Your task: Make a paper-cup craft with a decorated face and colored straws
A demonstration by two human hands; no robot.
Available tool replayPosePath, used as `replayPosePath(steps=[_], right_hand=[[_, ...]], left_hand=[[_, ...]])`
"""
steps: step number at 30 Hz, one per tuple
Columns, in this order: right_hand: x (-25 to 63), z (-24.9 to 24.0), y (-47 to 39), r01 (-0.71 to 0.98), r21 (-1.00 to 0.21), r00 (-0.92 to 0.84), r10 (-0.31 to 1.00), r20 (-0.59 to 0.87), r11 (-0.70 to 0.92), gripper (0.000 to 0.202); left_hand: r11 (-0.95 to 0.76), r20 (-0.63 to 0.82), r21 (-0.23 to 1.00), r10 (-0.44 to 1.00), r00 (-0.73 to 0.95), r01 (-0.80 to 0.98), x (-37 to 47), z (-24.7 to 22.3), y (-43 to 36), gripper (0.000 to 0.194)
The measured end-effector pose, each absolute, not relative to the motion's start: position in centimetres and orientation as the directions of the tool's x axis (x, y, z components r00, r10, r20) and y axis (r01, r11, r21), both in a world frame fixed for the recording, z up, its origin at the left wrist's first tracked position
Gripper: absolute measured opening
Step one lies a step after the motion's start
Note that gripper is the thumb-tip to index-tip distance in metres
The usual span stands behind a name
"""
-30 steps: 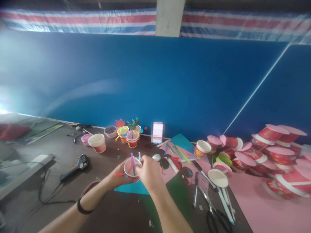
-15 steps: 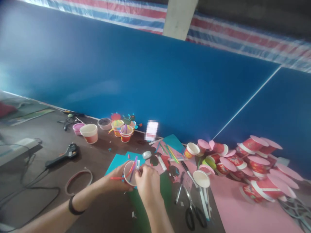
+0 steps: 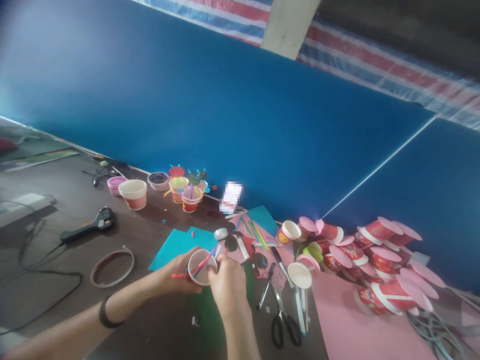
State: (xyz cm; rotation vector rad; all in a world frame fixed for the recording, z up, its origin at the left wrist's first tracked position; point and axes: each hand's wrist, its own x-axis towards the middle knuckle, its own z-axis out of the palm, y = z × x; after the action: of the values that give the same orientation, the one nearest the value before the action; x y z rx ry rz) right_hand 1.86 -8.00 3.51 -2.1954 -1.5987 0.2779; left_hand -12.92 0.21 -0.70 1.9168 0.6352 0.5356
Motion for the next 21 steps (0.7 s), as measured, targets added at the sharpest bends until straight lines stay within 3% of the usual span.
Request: replayPosePath(steps=[3,9,16,21], right_hand=[[1.9,3.4,-8.0,0.854,-0.447,0.338,0.937,0.087,-0.266,0.013],[1.6,3.4,-8.1,0.823,-0.508,0.347,0.933,0.093,-0.255,0.018],[1.3,3.5,-8.1,0.763,-0.619,0.287,0.955,0.071,-0.183,0.013],[0.7,4.1,-7.9,0.684,-0.723,0.186,0.982,0.035,-0.103,0.016]], left_hand=[[-0.341,0.104,0.928,0.620,0.778,0.148,-12.9,-0.8,0.2,0.051],[-0.312,0.181,0.950,0.507,0.843,-0.017,-13.6,-1.0,0.7,0.077],[-0.243,0.219,0.963,0.470,0.855,-0.113,-14.7,0.5,0.4,0.084],[-0.058,0.242,0.967,0.496,0.834,-0.246,-15.3,0.1,0.2,0.093]])
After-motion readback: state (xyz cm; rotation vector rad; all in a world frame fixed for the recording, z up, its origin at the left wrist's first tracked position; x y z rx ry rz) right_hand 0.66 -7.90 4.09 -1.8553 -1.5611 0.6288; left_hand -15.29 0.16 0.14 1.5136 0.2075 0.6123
